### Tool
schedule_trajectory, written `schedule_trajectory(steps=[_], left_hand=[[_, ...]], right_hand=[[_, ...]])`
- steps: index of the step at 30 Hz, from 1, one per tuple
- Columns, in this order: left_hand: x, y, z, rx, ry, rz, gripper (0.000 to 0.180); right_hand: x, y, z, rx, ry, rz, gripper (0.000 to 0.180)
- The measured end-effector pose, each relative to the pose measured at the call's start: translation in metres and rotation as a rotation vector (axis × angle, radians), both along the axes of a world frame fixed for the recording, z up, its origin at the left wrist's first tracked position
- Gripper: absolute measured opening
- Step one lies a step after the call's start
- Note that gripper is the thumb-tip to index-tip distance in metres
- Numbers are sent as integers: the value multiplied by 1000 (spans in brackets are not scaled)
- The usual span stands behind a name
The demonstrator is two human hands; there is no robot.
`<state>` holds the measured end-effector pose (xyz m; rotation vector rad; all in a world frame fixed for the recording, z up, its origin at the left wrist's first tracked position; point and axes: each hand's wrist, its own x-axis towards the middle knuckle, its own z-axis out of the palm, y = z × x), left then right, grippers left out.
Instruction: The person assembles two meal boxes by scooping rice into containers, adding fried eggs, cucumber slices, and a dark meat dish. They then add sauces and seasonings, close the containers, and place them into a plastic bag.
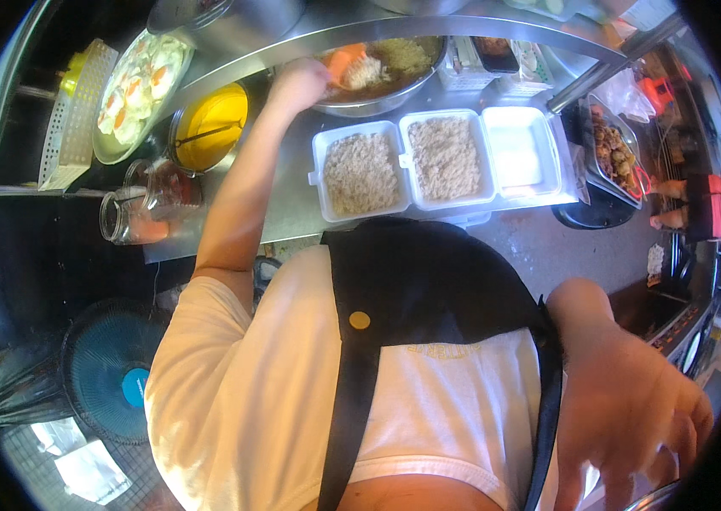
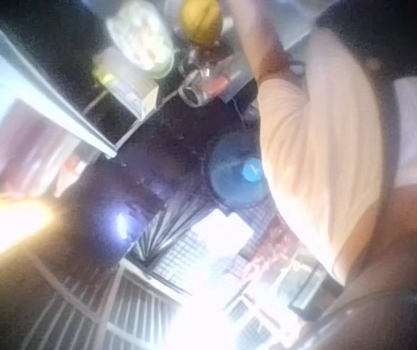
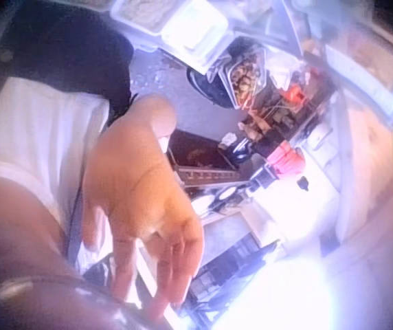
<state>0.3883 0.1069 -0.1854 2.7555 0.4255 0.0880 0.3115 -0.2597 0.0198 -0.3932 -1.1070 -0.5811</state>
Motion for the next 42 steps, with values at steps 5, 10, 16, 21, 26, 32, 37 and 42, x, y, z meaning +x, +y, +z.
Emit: schedule_trajectory(steps=[5,10,16,21,26,32,37,42], left_hand=[[-52,8,15,-787,-170,304,23],[-118,14,32,-1116,-158,204,25],[-185,-11,-12,-1019,-183,354,23],[-173,-52,-77,-239,-210,272,22],[-163,-75,-104,185,-392,111,26],[-177,-70,-114,270,-467,66,31],[-195,-76,-127,338,-432,-180,34],[-183,-69,-100,340,-400,-93,39]], right_hand=[[5,-9,-14,-31,203,220,54],[32,-39,-14,-524,114,1005,54],[27,-12,-17,-445,1,1739,82],[26,12,-4,-375,32,1911,82],[23,18,0,-355,52,1932,77],[24,21,-6,-410,145,1870,71],[37,12,-10,-578,335,1331,55],[90,-13,-54,-720,330,797,56]])
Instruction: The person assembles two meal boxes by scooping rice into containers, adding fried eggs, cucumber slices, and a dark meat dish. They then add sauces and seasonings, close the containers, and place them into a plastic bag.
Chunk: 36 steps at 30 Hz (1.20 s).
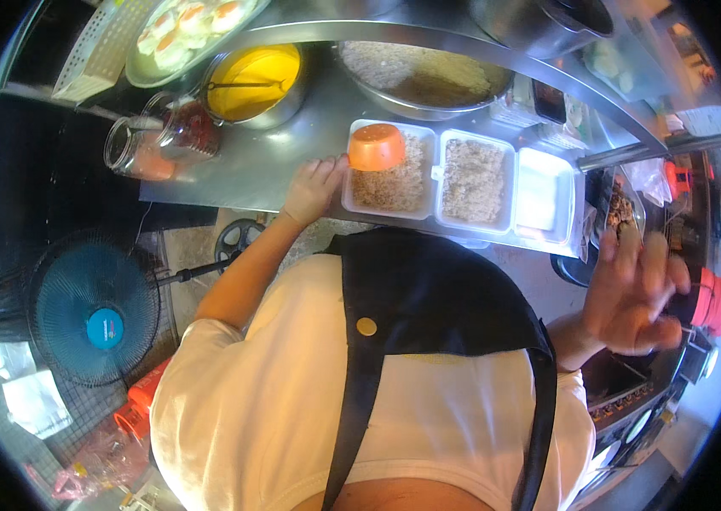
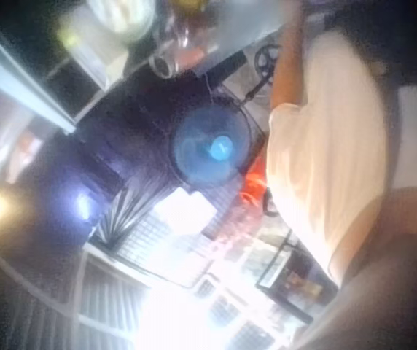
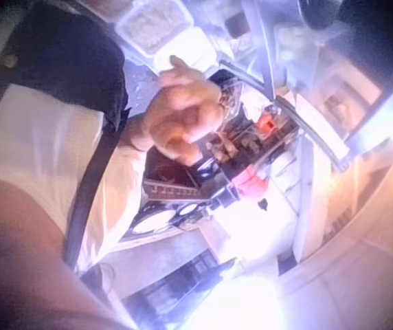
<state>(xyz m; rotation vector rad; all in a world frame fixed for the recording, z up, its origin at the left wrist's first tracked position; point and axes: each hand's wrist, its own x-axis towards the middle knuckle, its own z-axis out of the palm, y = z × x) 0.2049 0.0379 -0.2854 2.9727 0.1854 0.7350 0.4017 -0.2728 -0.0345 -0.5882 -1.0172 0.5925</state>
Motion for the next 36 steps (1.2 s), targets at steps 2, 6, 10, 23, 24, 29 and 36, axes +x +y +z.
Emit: schedule_trajectory(steps=[2,6,10,23,24,29,36], left_hand=[[10,-3,9,-9,-134,29,36],[43,-15,30,-177,-444,82,25],[82,-37,61,-940,-379,220,22],[130,-91,87,-1130,-186,304,30],[131,-100,90,-1143,-176,317,28],[124,-134,78,-1092,-165,330,25],[108,-205,118,-676,56,534,23]], right_hand=[[14,-20,-14,-188,15,-240,58],[42,-44,-44,-675,159,-479,52],[62,-74,-92,-1080,153,-491,43],[240,-350,-204,-1928,-526,-1588,29],[262,-375,-214,-2002,-506,-1616,34],[352,-467,-250,-2111,-730,-1535,47],[459,-436,-281,-1888,-990,-1191,37]])
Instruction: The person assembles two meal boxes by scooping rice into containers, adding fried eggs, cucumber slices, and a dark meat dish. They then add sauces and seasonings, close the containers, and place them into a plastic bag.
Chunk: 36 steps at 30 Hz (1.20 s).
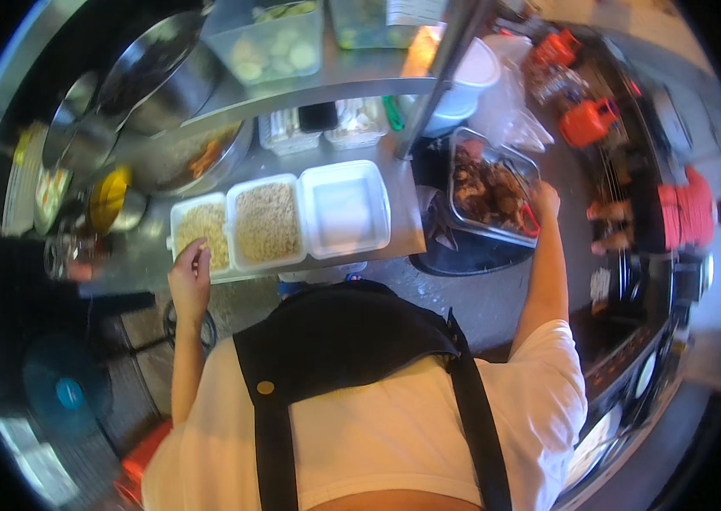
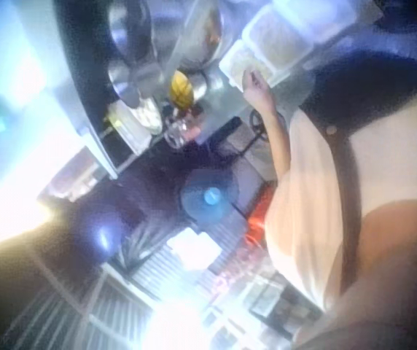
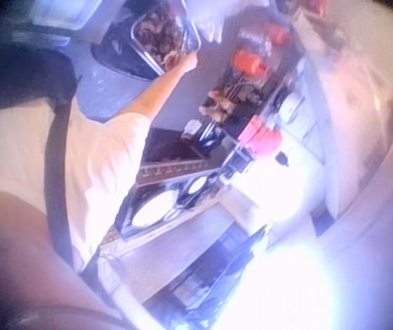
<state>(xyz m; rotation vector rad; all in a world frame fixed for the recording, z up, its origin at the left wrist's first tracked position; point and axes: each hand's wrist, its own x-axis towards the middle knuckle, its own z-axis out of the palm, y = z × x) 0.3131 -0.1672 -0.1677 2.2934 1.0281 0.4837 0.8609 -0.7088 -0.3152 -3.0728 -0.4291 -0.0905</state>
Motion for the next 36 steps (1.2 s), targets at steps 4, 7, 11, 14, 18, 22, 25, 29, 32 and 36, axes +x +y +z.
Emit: schedule_trajectory(steps=[4,7,11,14,18,22,25,29,32,36], left_hand=[[-24,-10,-11,317,53,-117,21],[-28,-21,-12,228,214,-133,21],[-59,-28,-21,276,303,-168,22],[-76,-27,-41,276,234,-177,16],[-72,-37,-56,300,269,-196,11],[-75,-38,-44,307,351,-239,11],[-81,-34,-38,314,399,-219,10],[-94,-28,-46,317,378,-171,9],[-87,-27,-38,302,438,-146,10],[-73,-16,-37,297,463,-199,12]], right_hand=[[24,-2,-7,-242,25,142,32],[28,31,5,-310,172,27,40],[-23,17,12,-129,90,-10,33],[-40,49,29,-92,110,25,32],[-39,60,27,-107,191,50,33],[-44,67,18,-108,237,72,34],[-38,71,19,-105,249,79,37],[-24,76,22,-103,261,86,41],[-14,71,30,-103,264,78,44],[-6,46,54,-72,257,19,49]])
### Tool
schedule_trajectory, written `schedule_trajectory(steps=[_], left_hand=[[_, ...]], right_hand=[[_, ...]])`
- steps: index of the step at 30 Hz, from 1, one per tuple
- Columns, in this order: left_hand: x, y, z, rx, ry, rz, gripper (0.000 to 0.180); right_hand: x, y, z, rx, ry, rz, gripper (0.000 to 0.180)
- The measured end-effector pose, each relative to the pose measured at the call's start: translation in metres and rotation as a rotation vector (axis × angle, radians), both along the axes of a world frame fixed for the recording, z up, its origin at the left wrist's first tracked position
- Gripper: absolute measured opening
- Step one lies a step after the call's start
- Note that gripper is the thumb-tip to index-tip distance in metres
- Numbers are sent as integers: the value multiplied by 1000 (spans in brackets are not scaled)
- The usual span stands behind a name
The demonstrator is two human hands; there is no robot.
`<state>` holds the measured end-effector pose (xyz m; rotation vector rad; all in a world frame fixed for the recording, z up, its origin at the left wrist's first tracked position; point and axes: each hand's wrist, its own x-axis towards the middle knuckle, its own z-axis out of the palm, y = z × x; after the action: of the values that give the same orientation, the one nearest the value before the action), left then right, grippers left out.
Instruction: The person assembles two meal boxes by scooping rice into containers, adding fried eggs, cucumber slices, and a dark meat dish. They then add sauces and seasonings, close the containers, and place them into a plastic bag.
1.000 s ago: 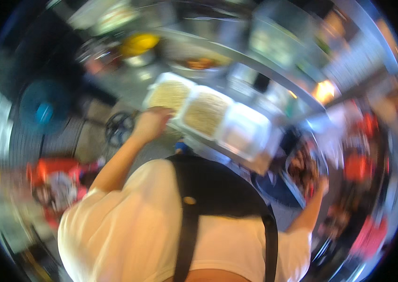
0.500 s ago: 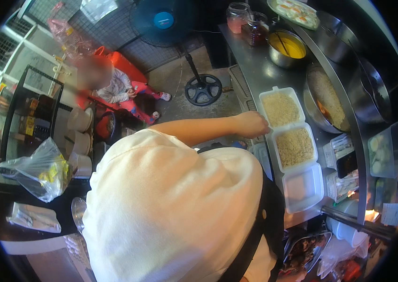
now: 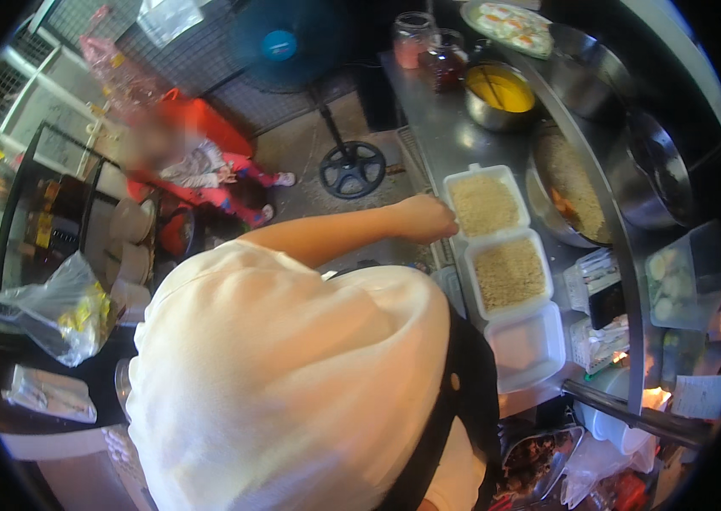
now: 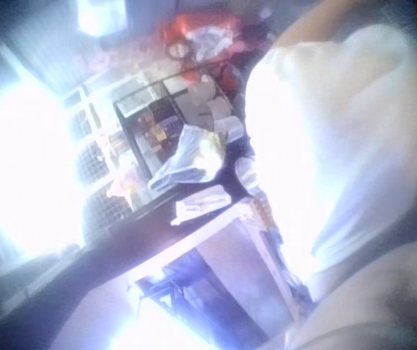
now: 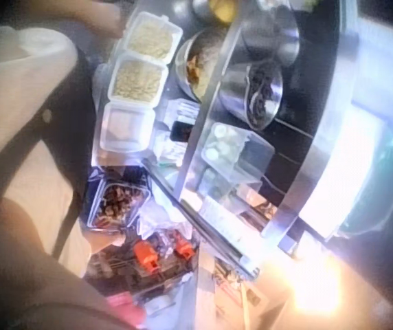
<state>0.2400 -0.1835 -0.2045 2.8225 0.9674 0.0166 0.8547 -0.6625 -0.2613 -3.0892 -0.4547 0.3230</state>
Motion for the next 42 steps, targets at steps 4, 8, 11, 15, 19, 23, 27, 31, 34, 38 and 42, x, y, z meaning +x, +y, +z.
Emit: schedule_trajectory(steps=[4,8,11,15,19,23,27,31,34,38,42], left_hand=[[11,4,3,-26,-85,-11,13],[48,13,18,-152,-225,-140,14],[87,9,42,-331,-480,-246,14],[143,10,92,-835,-540,-501,16],[153,10,139,-1536,-516,-526,27],[119,54,166,-2092,-198,-208,50],[53,113,136,-2123,-198,-218,56],[-36,185,112,-2079,-143,-56,44],[-104,216,91,-1971,-322,-36,41],[-182,249,96,-1376,-561,12,40],[-223,282,141,-408,-649,134,36]], right_hand=[[22,-34,39,105,-78,-58,55],[0,-86,92,401,-528,7,46],[-38,-68,129,588,-1078,223,15],[-201,102,229,1033,-870,317,21],[-248,181,242,659,-858,1206,55],[-350,320,223,760,-750,1148,21],[-422,423,197,725,-582,1463,20],[-490,507,178,741,-506,1651,25],[-537,554,190,765,-430,1765,27],[-556,572,203,870,-541,1680,30],[-542,556,197,914,-503,1360,33]])
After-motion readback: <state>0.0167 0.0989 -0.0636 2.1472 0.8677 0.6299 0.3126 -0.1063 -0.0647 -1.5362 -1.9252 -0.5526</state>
